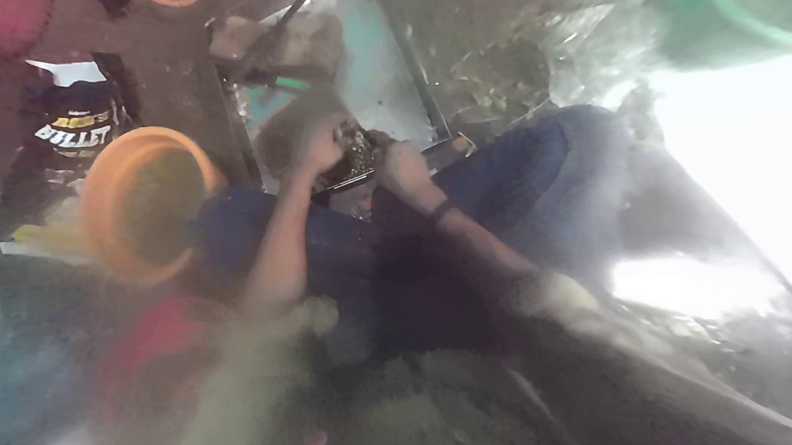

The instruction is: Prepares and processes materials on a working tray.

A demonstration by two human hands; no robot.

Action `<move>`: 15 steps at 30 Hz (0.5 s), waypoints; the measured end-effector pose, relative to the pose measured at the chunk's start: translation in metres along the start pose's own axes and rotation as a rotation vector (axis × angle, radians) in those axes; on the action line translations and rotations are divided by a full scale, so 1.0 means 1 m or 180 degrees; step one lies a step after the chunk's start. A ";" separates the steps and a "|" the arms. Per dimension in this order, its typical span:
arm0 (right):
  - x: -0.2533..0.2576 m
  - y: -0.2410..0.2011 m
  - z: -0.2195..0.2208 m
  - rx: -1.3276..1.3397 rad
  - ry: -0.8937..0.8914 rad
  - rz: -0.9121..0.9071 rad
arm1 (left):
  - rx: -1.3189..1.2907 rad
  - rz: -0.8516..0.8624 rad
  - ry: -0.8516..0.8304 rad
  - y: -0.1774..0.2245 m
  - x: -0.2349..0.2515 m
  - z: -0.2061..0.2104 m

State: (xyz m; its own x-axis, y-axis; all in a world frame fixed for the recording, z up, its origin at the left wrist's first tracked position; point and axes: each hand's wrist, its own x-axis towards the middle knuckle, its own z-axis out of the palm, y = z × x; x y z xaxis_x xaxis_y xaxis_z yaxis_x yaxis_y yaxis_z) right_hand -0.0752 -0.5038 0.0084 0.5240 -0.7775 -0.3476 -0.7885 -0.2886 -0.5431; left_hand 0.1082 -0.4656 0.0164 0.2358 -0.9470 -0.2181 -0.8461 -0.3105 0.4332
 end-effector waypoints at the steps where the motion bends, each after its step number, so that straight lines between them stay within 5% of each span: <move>1: 0.002 0.002 -0.005 0.0070 0.0047 -0.0003 | -0.0115 -0.0218 0.0322 0.001 -0.002 -0.005; 4: 0.007 0.007 -0.014 0.0236 0.0141 0.0006 | -0.0458 -0.0956 0.1359 -0.018 -0.001 -0.016; 6: 0.007 0.009 -0.015 0.0303 0.0133 0.0065 | -0.0720 -0.1376 0.1595 -0.033 0.001 -0.019; 9: 0.007 0.007 -0.012 0.0377 0.0133 0.0040 | -0.0595 -0.1660 0.1329 -0.037 0.003 -0.017; 15: 0.007 0.009 -0.012 0.0418 0.0160 -0.0111 | 0.0585 -0.1355 0.0660 -0.011 0.002 0.000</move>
State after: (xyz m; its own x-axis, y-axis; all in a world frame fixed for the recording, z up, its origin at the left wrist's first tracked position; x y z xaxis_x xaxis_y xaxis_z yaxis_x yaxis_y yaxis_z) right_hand -0.0820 -0.5187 0.0100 0.5311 -0.7962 -0.2898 -0.7194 -0.2430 -0.6507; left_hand 0.1183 -0.4639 0.0111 0.6522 -0.7419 -0.1554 -0.7202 -0.6705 0.1785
